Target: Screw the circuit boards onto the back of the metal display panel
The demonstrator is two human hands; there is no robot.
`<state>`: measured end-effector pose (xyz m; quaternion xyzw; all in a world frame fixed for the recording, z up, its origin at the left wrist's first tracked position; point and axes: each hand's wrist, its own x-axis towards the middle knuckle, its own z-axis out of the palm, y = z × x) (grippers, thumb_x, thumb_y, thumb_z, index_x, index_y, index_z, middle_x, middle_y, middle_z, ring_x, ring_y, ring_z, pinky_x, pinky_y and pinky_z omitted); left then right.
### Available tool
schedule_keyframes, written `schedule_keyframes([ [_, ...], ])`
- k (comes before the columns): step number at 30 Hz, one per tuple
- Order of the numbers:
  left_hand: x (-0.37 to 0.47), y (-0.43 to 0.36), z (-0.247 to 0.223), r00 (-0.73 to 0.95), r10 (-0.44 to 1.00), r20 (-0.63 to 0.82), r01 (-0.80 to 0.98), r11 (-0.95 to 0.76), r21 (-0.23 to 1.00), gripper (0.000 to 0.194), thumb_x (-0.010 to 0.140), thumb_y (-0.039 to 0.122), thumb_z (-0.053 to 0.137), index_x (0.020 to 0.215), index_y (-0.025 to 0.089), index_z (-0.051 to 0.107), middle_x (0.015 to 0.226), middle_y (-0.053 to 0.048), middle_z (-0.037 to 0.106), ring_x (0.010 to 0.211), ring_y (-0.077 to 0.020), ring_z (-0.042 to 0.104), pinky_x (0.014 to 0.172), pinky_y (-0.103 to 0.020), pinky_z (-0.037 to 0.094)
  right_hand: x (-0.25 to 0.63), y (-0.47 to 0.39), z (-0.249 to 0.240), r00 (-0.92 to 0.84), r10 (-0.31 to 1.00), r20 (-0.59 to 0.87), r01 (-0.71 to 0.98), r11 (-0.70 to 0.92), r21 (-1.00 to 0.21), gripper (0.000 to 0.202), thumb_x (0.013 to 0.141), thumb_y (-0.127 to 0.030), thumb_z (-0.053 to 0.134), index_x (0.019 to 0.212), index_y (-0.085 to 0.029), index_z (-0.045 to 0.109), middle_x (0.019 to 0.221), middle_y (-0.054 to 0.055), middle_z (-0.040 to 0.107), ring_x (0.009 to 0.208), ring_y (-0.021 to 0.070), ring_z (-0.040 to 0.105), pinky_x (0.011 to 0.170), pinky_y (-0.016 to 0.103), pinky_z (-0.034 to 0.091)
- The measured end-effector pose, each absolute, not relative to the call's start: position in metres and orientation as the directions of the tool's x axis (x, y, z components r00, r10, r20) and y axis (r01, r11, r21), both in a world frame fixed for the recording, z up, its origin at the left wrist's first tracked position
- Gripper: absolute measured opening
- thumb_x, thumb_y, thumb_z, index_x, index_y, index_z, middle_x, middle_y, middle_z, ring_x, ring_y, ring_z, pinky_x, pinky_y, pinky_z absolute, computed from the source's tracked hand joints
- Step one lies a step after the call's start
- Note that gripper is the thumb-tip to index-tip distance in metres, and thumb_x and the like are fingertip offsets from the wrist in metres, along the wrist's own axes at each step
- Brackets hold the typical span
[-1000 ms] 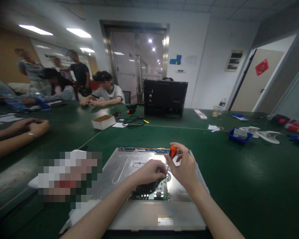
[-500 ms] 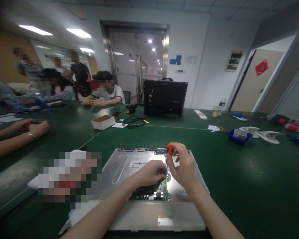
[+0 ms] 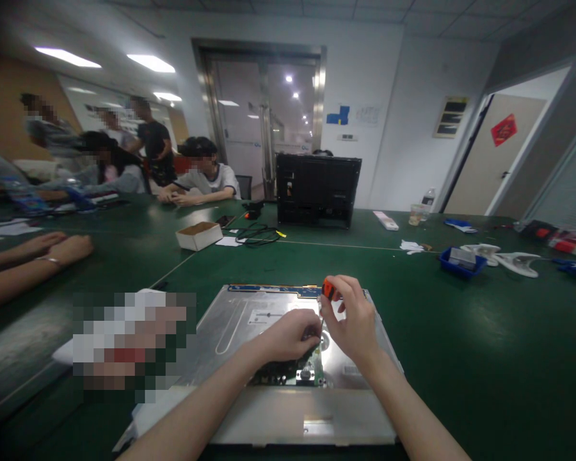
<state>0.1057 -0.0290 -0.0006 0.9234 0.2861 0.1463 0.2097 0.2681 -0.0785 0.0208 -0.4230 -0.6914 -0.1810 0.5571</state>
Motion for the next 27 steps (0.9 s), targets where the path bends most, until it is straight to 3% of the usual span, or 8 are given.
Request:
schedule_keyframes([
  [5, 0.1059, -0.0286, -0.0007, 0.795, 0.588, 0.146, 0.479, -0.757, 0.444, 0.009, 0.079, 0.011, 0.065, 0.083, 0.015, 0.072, 0.081, -0.005, 0.071, 0.073, -0.0187, 0.061, 0.065, -0.026, 0.038, 0.2704, -0.0788, 0.0173, -0.005, 0.425, 0.905, 0.806, 0.538, -0.248, 0.024, 0.098, -0.031, 0.056, 0.12, -0.022, 0.052, 0.087, 0.002, 0.067, 0.051, 0.0111, 0.059, 0.046, 0.024, 0.051],
  [10, 0.1061, -0.0278, -0.0012, 0.799, 0.585, 0.138, 0.482, -0.761, 0.434, 0.009, 0.08, 0.011, 0.066, 0.084, 0.015, 0.072, 0.08, -0.005, 0.071, 0.072, -0.0183, 0.06, 0.064, -0.026, 0.037, 0.2716, -0.0765, 0.0131, 0.059, 0.417, 0.907, 0.785, 0.542, -0.3, 0.03, 0.094, -0.037, 0.064, 0.115, -0.023, 0.049, 0.099, 0.006, 0.07, 0.047, 0.0088, 0.057, 0.046, 0.024, 0.052],
  [17, 0.1059, -0.0281, -0.0017, 0.801, 0.579, 0.153, 0.476, -0.77, 0.425, 0.009, 0.08, 0.011, 0.064, 0.082, 0.016, 0.071, 0.078, -0.004, 0.07, 0.071, -0.0179, 0.059, 0.064, -0.026, 0.038, 0.2706, -0.0763, 0.0168, 0.01, 0.409, 0.912, 0.769, 0.58, -0.269, 0.021, 0.096, -0.027, 0.057, 0.116, -0.023, 0.053, 0.1, 0.006, 0.064, 0.066, 0.0132, 0.062, 0.05, 0.024, 0.054],
  [21, 0.106, -0.0278, -0.0024, 0.8, 0.581, 0.152, 0.475, -0.767, 0.432, 0.01, 0.079, 0.011, 0.064, 0.083, 0.016, 0.072, 0.08, -0.005, 0.071, 0.073, -0.0187, 0.061, 0.066, -0.026, 0.04, 0.2702, -0.0776, 0.0177, 0.003, 0.428, 0.904, 0.776, 0.57, -0.272, 0.021, 0.097, -0.026, 0.053, 0.118, -0.024, 0.053, 0.1, 0.007, 0.065, 0.068, 0.0144, 0.064, 0.05, 0.025, 0.054],
  [27, 0.106, -0.0275, -0.0031, 0.795, 0.59, 0.142, 0.481, -0.755, 0.445, 0.012, 0.077, 0.012, 0.064, 0.085, 0.017, 0.073, 0.08, -0.004, 0.071, 0.073, -0.0193, 0.062, 0.067, -0.026, 0.042, 0.2719, -0.0761, 0.0124, 0.057, 0.442, 0.895, 0.799, 0.517, -0.306, 0.026, 0.096, -0.04, 0.058, 0.115, -0.023, 0.052, 0.087, 0.002, 0.067, 0.049, 0.0115, 0.059, 0.045, 0.025, 0.051],
])
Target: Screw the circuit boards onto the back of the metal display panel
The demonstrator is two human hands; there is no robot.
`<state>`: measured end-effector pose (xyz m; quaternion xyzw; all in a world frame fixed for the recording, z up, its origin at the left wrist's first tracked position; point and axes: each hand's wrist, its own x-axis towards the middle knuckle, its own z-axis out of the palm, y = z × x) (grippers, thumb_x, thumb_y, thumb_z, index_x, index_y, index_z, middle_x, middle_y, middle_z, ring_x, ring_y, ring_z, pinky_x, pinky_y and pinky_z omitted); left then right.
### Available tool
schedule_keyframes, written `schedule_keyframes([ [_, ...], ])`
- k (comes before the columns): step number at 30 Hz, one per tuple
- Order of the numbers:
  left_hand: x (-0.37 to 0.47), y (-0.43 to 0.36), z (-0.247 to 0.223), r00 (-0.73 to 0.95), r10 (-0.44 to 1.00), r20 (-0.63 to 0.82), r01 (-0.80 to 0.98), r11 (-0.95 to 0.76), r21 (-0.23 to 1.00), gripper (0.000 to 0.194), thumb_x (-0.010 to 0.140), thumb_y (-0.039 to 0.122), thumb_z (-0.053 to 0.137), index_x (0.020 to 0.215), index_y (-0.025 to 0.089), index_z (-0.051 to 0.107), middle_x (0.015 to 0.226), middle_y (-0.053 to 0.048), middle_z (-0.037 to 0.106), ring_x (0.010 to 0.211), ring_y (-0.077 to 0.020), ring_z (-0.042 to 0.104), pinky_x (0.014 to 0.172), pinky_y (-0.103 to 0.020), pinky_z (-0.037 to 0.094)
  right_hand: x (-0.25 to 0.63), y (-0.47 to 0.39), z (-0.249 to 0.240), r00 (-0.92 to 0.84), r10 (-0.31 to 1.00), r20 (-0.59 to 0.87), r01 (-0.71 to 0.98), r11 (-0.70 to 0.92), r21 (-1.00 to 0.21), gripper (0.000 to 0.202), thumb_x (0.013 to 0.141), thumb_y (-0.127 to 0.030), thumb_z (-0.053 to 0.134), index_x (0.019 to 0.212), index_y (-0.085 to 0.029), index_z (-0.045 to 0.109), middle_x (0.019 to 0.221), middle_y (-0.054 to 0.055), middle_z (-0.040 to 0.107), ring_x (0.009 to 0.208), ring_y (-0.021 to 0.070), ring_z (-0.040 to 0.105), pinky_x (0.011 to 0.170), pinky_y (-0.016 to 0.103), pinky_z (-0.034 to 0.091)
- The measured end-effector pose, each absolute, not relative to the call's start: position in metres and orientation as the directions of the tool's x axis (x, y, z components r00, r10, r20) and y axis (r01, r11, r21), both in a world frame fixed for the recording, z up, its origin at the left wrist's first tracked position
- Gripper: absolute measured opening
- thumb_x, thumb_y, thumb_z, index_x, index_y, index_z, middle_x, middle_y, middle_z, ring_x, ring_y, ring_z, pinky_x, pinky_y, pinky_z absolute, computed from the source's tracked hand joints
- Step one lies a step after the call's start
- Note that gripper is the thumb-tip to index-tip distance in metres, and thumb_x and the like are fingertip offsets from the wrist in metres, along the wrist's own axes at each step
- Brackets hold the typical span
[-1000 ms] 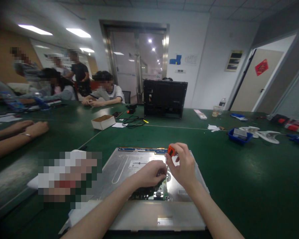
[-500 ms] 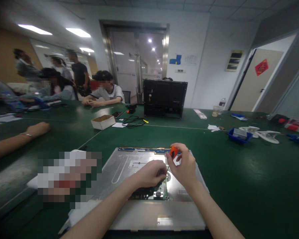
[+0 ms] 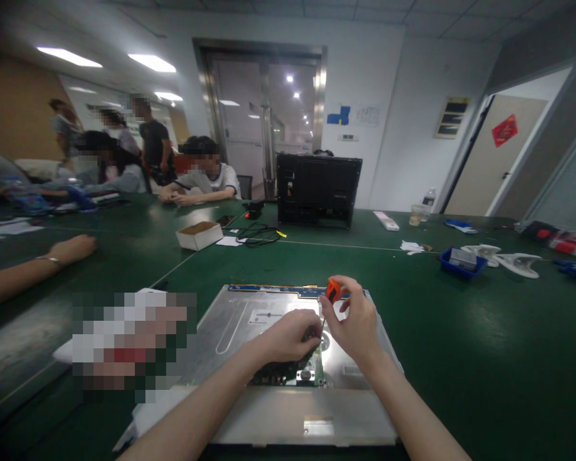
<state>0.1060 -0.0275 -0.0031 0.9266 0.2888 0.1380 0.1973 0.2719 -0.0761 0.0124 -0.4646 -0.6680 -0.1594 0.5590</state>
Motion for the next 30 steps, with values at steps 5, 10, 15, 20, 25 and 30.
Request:
schedule_keyframes([
  [5, 0.1057, -0.0278, -0.003, 0.796, 0.588, 0.144, 0.477, -0.756, 0.449, 0.015, 0.076, 0.011, 0.064, 0.086, 0.016, 0.073, 0.081, -0.005, 0.071, 0.073, -0.0195, 0.062, 0.068, -0.026, 0.042, 0.2719, -0.0742, 0.009, 0.087, 0.426, 0.9, 0.78, 0.533, -0.328, 0.029, 0.095, -0.041, 0.062, 0.114, -0.022, 0.05, 0.091, 0.004, 0.069, 0.049, 0.0104, 0.059, 0.046, 0.024, 0.052],
  [10, 0.1056, -0.028, -0.0026, 0.796, 0.587, 0.146, 0.476, -0.757, 0.448, 0.011, 0.077, 0.011, 0.064, 0.083, 0.016, 0.072, 0.078, -0.004, 0.07, 0.071, -0.0187, 0.061, 0.064, -0.026, 0.04, 0.271, -0.0756, 0.0136, 0.031, 0.426, 0.904, 0.777, 0.558, -0.29, 0.024, 0.097, -0.032, 0.059, 0.118, -0.023, 0.051, 0.099, 0.006, 0.067, 0.059, 0.0117, 0.062, 0.048, 0.024, 0.053],
  [15, 0.1057, -0.0285, -0.0015, 0.79, 0.596, 0.14, 0.489, -0.752, 0.442, 0.009, 0.077, 0.012, 0.065, 0.082, 0.016, 0.071, 0.079, -0.004, 0.07, 0.071, -0.0183, 0.06, 0.063, -0.026, 0.039, 0.2697, -0.0768, 0.0188, 0.0, 0.409, 0.913, 0.777, 0.575, -0.258, 0.021, 0.098, -0.026, 0.056, 0.118, -0.024, 0.054, 0.101, 0.007, 0.065, 0.068, 0.0141, 0.064, 0.05, 0.025, 0.054],
  [20, 0.1056, -0.0294, 0.0001, 0.793, 0.593, 0.14, 0.488, -0.756, 0.435, 0.01, 0.077, 0.011, 0.065, 0.083, 0.016, 0.071, 0.079, -0.004, 0.07, 0.071, -0.0185, 0.06, 0.063, -0.026, 0.038, 0.2707, -0.0761, 0.0154, 0.029, 0.438, 0.899, 0.795, 0.534, -0.286, 0.024, 0.098, -0.035, 0.056, 0.118, -0.023, 0.053, 0.087, 0.003, 0.066, 0.055, 0.0125, 0.061, 0.046, 0.024, 0.052],
  [25, 0.1052, -0.0301, 0.0007, 0.794, 0.59, 0.145, 0.481, -0.756, 0.445, 0.012, 0.076, 0.009, 0.064, 0.084, 0.015, 0.072, 0.079, -0.004, 0.07, 0.07, -0.0184, 0.06, 0.063, -0.026, 0.037, 0.2726, -0.0744, 0.0116, 0.074, 0.409, 0.91, 0.812, 0.506, -0.293, 0.032, 0.095, -0.046, 0.062, 0.114, -0.023, 0.051, 0.083, 0.0, 0.063, 0.045, 0.0102, 0.056, 0.042, 0.024, 0.048],
  [30, 0.1053, -0.03, 0.0008, 0.798, 0.585, 0.147, 0.477, -0.76, 0.441, 0.011, 0.077, 0.01, 0.064, 0.083, 0.015, 0.072, 0.077, -0.004, 0.069, 0.069, -0.0184, 0.059, 0.062, -0.026, 0.037, 0.2718, -0.0756, 0.017, 0.014, 0.41, 0.912, 0.784, 0.561, -0.264, 0.022, 0.097, -0.033, 0.059, 0.116, -0.024, 0.051, 0.095, 0.005, 0.063, 0.063, 0.0133, 0.062, 0.047, 0.023, 0.053],
])
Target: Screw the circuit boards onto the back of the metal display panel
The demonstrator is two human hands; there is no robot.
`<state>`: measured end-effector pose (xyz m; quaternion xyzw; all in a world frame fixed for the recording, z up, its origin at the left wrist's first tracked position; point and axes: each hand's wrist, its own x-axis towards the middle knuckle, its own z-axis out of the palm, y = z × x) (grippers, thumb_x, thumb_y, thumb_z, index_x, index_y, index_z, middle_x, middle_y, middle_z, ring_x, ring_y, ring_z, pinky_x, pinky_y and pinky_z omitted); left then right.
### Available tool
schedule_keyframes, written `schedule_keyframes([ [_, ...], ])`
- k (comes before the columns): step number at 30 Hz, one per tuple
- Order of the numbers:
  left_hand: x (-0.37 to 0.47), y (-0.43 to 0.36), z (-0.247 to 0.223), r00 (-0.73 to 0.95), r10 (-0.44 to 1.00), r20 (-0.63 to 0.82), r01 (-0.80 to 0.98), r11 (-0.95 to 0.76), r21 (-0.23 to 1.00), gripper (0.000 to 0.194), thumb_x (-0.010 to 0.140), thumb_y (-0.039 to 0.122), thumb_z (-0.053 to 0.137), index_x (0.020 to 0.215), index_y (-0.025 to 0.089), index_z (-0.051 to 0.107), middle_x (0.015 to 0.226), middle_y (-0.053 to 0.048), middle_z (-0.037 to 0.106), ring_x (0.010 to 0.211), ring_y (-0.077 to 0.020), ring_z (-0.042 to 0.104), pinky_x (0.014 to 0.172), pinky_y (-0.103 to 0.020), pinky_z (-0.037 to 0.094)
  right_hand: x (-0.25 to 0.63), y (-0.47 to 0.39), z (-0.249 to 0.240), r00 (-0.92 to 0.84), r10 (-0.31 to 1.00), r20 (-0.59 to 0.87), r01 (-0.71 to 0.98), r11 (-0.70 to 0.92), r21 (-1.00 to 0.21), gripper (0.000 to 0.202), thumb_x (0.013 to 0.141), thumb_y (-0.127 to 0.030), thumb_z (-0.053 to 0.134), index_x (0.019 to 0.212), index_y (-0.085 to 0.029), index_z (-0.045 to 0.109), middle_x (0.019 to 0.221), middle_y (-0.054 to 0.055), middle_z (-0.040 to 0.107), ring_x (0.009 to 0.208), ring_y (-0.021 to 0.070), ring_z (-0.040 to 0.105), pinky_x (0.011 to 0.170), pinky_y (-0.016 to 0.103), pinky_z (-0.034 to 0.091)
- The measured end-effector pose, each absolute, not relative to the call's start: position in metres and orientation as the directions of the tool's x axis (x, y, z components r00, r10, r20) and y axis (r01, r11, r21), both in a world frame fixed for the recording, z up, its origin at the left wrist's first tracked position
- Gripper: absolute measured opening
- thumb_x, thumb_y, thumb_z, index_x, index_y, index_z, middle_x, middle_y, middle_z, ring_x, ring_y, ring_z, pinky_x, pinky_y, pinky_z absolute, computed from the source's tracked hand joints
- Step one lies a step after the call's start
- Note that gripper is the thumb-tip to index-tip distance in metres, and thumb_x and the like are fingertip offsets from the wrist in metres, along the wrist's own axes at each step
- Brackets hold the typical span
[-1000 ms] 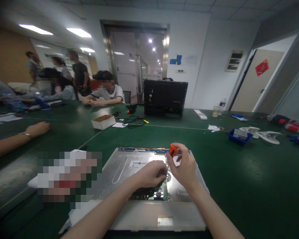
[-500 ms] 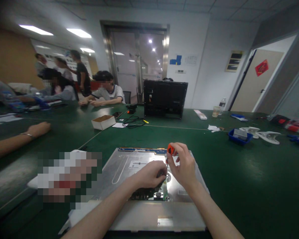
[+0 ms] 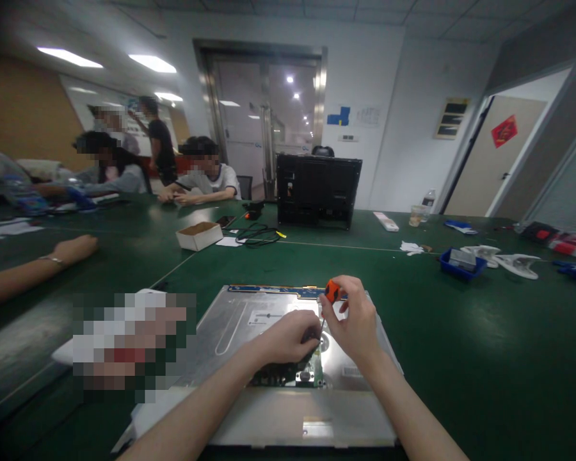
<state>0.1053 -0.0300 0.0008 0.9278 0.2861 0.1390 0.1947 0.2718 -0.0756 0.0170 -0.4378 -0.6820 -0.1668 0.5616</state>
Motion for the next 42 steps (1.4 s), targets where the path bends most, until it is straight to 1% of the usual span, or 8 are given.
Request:
schedule_keyframes([
  [5, 0.106, -0.029, 0.0, 0.803, 0.576, 0.15, 0.473, -0.77, 0.429, 0.009, 0.077, 0.011, 0.064, 0.082, 0.015, 0.071, 0.078, -0.005, 0.069, 0.07, -0.019, 0.059, 0.063, -0.027, 0.037, 0.271, -0.078, 0.019, 0.003, 0.43, 0.903, 0.787, 0.556, -0.268, 0.022, 0.098, -0.029, 0.055, 0.119, -0.023, 0.053, 0.096, 0.006, 0.066, 0.062, 0.0137, 0.063, 0.048, 0.024, 0.052],
  [9, 0.106, -0.029, -0.001, 0.799, 0.582, 0.152, 0.477, -0.767, 0.43, 0.01, 0.078, 0.012, 0.064, 0.084, 0.015, 0.071, 0.078, -0.005, 0.069, 0.071, -0.0192, 0.06, 0.064, -0.027, 0.039, 0.272, -0.077, 0.014, 0.037, 0.445, 0.895, 0.809, 0.512, -0.288, 0.026, 0.098, -0.038, 0.056, 0.118, -0.021, 0.052, 0.084, 0.001, 0.065, 0.048, 0.0112, 0.058, 0.045, 0.024, 0.049],
  [13, 0.105, -0.029, -0.002, 0.795, 0.591, 0.139, 0.487, -0.758, 0.434, 0.012, 0.077, 0.01, 0.064, 0.085, 0.016, 0.071, 0.079, -0.004, 0.069, 0.071, -0.0187, 0.06, 0.065, -0.026, 0.04, 0.273, -0.074, 0.01, 0.078, 0.41, 0.909, 0.81, 0.506, -0.298, 0.034, 0.095, -0.046, 0.062, 0.113, -0.021, 0.05, 0.087, 0.002, 0.064, 0.046, 0.0101, 0.058, 0.044, 0.024, 0.051],
  [19, 0.106, -0.028, -0.002, 0.801, 0.577, 0.157, 0.475, -0.774, 0.42, 0.008, 0.078, 0.01, 0.065, 0.082, 0.015, 0.07, 0.077, -0.004, 0.069, 0.069, -0.0174, 0.059, 0.061, -0.025, 0.037, 0.272, -0.074, 0.016, 0.0, 0.4, 0.917, 0.787, 0.566, -0.246, 0.021, 0.098, -0.032, 0.058, 0.115, -0.022, 0.051, 0.094, 0.004, 0.062, 0.057, 0.0108, 0.06, 0.047, 0.022, 0.052],
  [24, 0.106, -0.028, -0.003, 0.805, 0.572, 0.156, 0.474, -0.78, 0.409, 0.008, 0.077, 0.01, 0.065, 0.082, 0.015, 0.07, 0.077, -0.003, 0.069, 0.068, -0.0169, 0.058, 0.06, -0.025, 0.036, 0.272, -0.075, 0.018, -0.033, 0.417, 0.908, 0.781, 0.578, -0.237, 0.021, 0.1, -0.028, 0.053, 0.121, -0.022, 0.052, 0.1, 0.007, 0.064, 0.065, 0.0124, 0.064, 0.05, 0.022, 0.054],
  [28, 0.106, -0.028, -0.001, 0.803, 0.579, 0.141, 0.486, -0.774, 0.407, 0.008, 0.078, 0.011, 0.065, 0.082, 0.015, 0.07, 0.078, -0.003, 0.069, 0.068, -0.0171, 0.058, 0.06, -0.025, 0.036, 0.272, -0.074, 0.013, 0.01, 0.418, 0.909, 0.81, 0.529, -0.252, 0.026, 0.099, -0.039, 0.056, 0.118, -0.021, 0.05, 0.085, 0.001, 0.063, 0.048, 0.0096, 0.058, 0.044, 0.022, 0.05],
  [32, 0.106, -0.028, -0.001, 0.805, 0.576, 0.139, 0.488, -0.778, 0.397, 0.009, 0.079, 0.011, 0.064, 0.084, 0.016, 0.071, 0.079, -0.004, 0.07, 0.07, -0.018, 0.06, 0.062, -0.026, 0.037, 0.273, -0.073, 0.008, 0.07, 0.413, 0.908, 0.81, 0.508, -0.294, 0.034, 0.095, -0.047, 0.061, 0.113, -0.021, 0.049, 0.087, 0.003, 0.065, 0.046, 0.0099, 0.059, 0.044, 0.023, 0.051],
  [42, 0.106, -0.029, -0.001, 0.799, 0.586, 0.137, 0.496, -0.77, 0.402, 0.008, 0.079, 0.012, 0.064, 0.084, 0.016, 0.07, 0.079, -0.004, 0.07, 0.071, -0.0182, 0.06, 0.062, -0.026, 0.038, 0.272, -0.074, 0.013, -0.004, 0.418, 0.908, 0.774, 0.577, -0.262, 0.024, 0.098, -0.029, 0.056, 0.12, -0.022, 0.049, 0.1, 0.007, 0.063, 0.063, 0.012, 0.062, 0.049, 0.022, 0.053],
])
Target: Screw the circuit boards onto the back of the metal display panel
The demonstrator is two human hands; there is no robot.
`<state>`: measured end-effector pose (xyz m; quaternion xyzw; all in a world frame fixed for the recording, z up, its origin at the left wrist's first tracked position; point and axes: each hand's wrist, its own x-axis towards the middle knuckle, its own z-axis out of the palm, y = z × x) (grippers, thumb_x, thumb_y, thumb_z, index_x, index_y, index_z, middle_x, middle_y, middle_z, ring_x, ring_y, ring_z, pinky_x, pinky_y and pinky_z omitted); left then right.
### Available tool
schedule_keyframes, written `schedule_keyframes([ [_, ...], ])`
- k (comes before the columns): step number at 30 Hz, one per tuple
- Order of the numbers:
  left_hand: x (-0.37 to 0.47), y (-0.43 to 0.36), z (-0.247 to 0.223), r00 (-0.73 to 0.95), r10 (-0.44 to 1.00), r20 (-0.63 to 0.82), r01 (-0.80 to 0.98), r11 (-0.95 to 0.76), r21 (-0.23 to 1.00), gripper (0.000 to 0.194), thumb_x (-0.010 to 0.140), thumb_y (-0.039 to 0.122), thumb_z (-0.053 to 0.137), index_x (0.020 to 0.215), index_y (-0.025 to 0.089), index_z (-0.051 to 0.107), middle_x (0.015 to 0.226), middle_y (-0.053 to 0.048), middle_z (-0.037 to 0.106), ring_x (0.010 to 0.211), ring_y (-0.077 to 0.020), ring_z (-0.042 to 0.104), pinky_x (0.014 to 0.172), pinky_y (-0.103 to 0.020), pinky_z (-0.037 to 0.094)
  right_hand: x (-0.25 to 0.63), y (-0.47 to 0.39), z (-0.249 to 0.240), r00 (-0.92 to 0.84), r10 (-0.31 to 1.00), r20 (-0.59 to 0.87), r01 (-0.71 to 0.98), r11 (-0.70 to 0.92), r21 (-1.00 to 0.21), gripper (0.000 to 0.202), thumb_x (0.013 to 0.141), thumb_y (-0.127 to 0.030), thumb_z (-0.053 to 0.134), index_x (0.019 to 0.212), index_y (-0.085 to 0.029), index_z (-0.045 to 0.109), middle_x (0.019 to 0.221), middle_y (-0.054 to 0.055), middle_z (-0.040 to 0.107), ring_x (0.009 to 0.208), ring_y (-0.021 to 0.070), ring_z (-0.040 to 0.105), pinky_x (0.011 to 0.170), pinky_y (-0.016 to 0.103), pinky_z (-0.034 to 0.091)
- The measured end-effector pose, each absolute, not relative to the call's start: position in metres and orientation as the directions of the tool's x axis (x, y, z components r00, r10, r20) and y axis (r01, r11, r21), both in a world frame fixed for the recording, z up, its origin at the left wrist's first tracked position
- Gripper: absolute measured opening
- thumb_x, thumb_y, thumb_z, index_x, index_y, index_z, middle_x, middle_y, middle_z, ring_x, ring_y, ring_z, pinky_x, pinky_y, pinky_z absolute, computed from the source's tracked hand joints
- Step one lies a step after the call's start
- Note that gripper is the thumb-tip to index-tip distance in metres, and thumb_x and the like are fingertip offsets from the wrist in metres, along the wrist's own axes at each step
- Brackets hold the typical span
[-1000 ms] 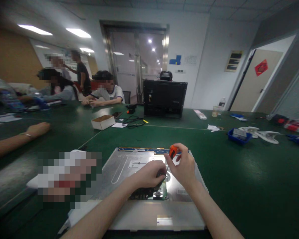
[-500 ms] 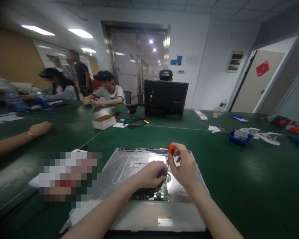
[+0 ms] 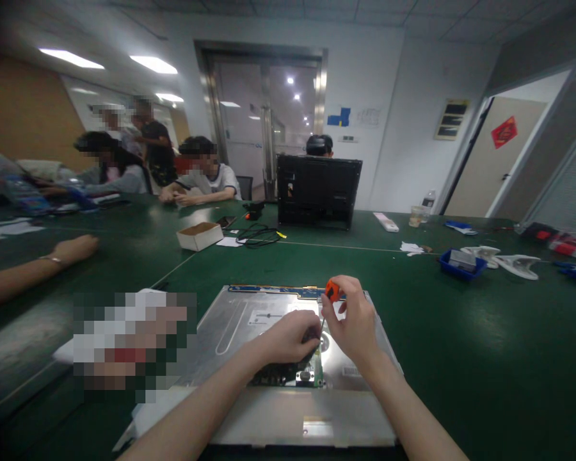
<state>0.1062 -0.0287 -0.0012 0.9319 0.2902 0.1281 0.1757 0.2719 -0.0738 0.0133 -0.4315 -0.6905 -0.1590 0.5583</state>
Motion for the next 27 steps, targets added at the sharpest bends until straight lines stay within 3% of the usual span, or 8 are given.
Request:
schedule_keyframes([
  [5, 0.1059, -0.0285, -0.0026, 0.801, 0.583, 0.139, 0.487, -0.768, 0.416, 0.008, 0.077, 0.011, 0.065, 0.082, 0.016, 0.069, 0.081, -0.004, 0.07, 0.073, -0.018, 0.06, 0.064, -0.025, 0.039, 0.2718, -0.0732, 0.0122, -0.005, 0.45, 0.893, 0.771, 0.571, -0.283, 0.023, 0.101, -0.029, 0.052, 0.123, -0.023, 0.049, 0.1, 0.006, 0.063, 0.063, 0.0123, 0.063, 0.049, 0.023, 0.053],
  [11, 0.1058, -0.0287, -0.0015, 0.795, 0.588, 0.151, 0.485, -0.765, 0.424, 0.006, 0.078, 0.012, 0.064, 0.082, 0.016, 0.067, 0.079, -0.003, 0.069, 0.071, -0.0175, 0.059, 0.065, -0.025, 0.04, 0.275, -0.0702, 0.0059, 0.067, 0.409, 0.91, 0.803, 0.52, -0.292, 0.033, 0.096, -0.046, 0.061, 0.114, -0.023, 0.048, 0.089, 0.001, 0.061, 0.048, 0.0092, 0.054, 0.045, 0.024, 0.05],
  [18, 0.1054, -0.0304, 0.0018, 0.791, 0.595, 0.14, 0.486, -0.751, 0.447, 0.008, 0.076, 0.01, 0.061, 0.08, 0.017, 0.064, 0.076, -0.002, 0.066, 0.07, -0.0165, 0.058, 0.064, -0.024, 0.041, 0.2713, -0.0727, 0.0103, 0.029, 0.441, 0.897, 0.748, 0.586, -0.312, 0.022, 0.097, -0.033, 0.059, 0.114, -0.024, 0.048, 0.097, 0.003, 0.059, 0.058, 0.0098, 0.057, 0.049, 0.023, 0.051],
  [27, 0.1063, -0.0294, 0.0009, 0.797, 0.585, 0.151, 0.469, -0.757, 0.454, 0.008, 0.077, 0.01, 0.062, 0.08, 0.017, 0.064, 0.079, -0.002, 0.067, 0.073, -0.0169, 0.059, 0.067, -0.024, 0.042, 0.2708, -0.0759, 0.0112, -0.005, 0.459, 0.888, 0.769, 0.57, -0.29, 0.025, 0.099, -0.027, 0.049, 0.123, -0.023, 0.045, 0.098, 0.006, 0.066, 0.065, 0.0137, 0.064, 0.053, 0.026, 0.055],
])
